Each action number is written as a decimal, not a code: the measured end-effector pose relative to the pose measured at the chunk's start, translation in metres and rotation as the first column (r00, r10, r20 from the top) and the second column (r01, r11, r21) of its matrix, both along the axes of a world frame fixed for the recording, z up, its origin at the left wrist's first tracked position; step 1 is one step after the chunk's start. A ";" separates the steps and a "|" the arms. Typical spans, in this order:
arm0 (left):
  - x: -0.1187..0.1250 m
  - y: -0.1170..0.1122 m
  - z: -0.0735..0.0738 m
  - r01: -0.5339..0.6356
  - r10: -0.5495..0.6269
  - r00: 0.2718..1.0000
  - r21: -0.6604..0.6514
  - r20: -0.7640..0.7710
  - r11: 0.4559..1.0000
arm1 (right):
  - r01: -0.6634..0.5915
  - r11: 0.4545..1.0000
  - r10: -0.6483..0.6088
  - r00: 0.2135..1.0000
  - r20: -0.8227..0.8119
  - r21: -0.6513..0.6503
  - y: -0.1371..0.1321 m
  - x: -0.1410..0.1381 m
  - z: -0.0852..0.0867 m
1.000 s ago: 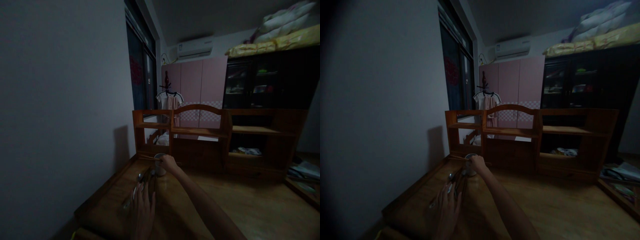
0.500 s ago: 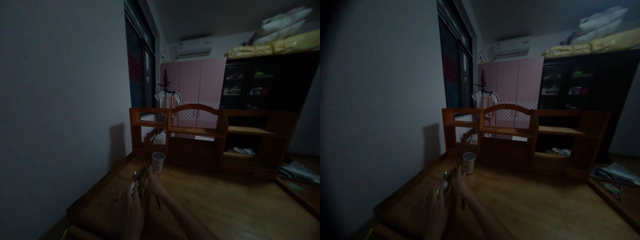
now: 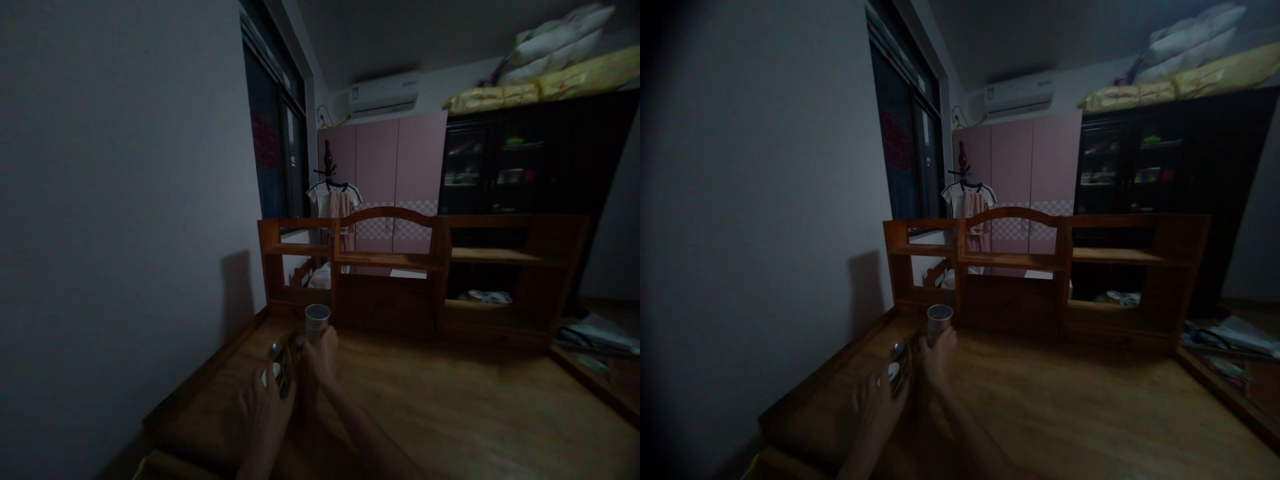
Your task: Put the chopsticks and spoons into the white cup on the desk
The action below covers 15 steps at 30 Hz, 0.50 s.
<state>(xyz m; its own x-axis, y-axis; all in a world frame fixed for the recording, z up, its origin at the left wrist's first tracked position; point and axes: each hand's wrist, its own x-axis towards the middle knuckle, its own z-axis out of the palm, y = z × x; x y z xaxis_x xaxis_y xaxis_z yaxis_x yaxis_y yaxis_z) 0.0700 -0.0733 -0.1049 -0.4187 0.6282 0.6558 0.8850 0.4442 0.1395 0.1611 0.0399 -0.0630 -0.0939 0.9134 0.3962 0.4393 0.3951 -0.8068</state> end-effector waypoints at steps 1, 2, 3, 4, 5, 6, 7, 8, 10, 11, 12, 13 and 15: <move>0.003 0.004 0.001 -0.020 0.021 1.000 -0.059 0.019 0.998 | 0.052 0.999 -0.052 0.998 -0.026 0.000 0.010 0.005 0.002; 0.007 0.009 0.002 -0.038 0.042 0.998 -0.116 0.039 0.993 | 0.085 0.996 -0.085 0.995 -0.048 0.001 0.019 0.009 0.004; 0.011 0.014 0.004 -0.045 0.056 0.997 -0.170 0.057 0.984 | 0.097 0.995 -0.097 0.993 -0.063 0.001 0.028 0.011 0.006; 0.015 0.019 0.006 -0.041 0.059 0.995 -0.222 0.077 0.974 | 0.089 0.996 -0.089 0.993 -0.073 0.004 0.036 0.012 0.007; 0.018 0.024 0.008 -0.029 0.058 0.993 -0.272 0.099 0.962 | 0.068 0.998 -0.067 0.995 -0.079 0.009 0.042 0.012 0.009; 0.020 0.029 0.010 -0.017 0.059 0.991 -0.316 0.124 0.949 | 0.040 0.999 -0.038 0.996 -0.083 0.018 0.046 0.011 0.009; 0.020 0.033 0.012 -0.007 0.062 0.987 -0.352 0.147 0.936 | 0.009 1.000 -0.006 0.996 -0.085 0.029 0.049 0.010 0.010; 0.020 0.037 0.013 -0.001 0.068 0.984 -0.377 0.164 0.926 | -0.020 0.999 0.024 0.996 -0.087 0.043 0.050 0.009 0.010; 0.015 0.041 0.014 -0.003 0.076 0.982 -0.393 0.171 0.919 | -0.062 0.995 0.069 0.993 -0.091 0.073 0.051 0.009 0.010; 0.012 0.042 0.014 -0.007 0.078 0.983 -0.391 0.166 0.920 | -0.074 0.993 0.082 0.992 -0.094 0.087 0.051 0.011 0.010; 0.009 0.043 0.014 -0.009 0.075 0.985 -0.385 0.158 0.923 | -0.079 0.992 0.088 0.991 -0.096 0.100 0.052 0.014 0.009; 0.005 0.043 0.014 -0.008 0.072 0.986 -0.380 0.153 0.925 | -0.078 0.991 0.089 0.991 -0.099 0.111 0.054 0.017 0.008; -0.002 0.042 0.014 -0.004 0.068 0.986 -0.383 0.155 0.924 | -0.070 0.989 0.083 0.991 -0.105 0.128 0.058 0.024 0.005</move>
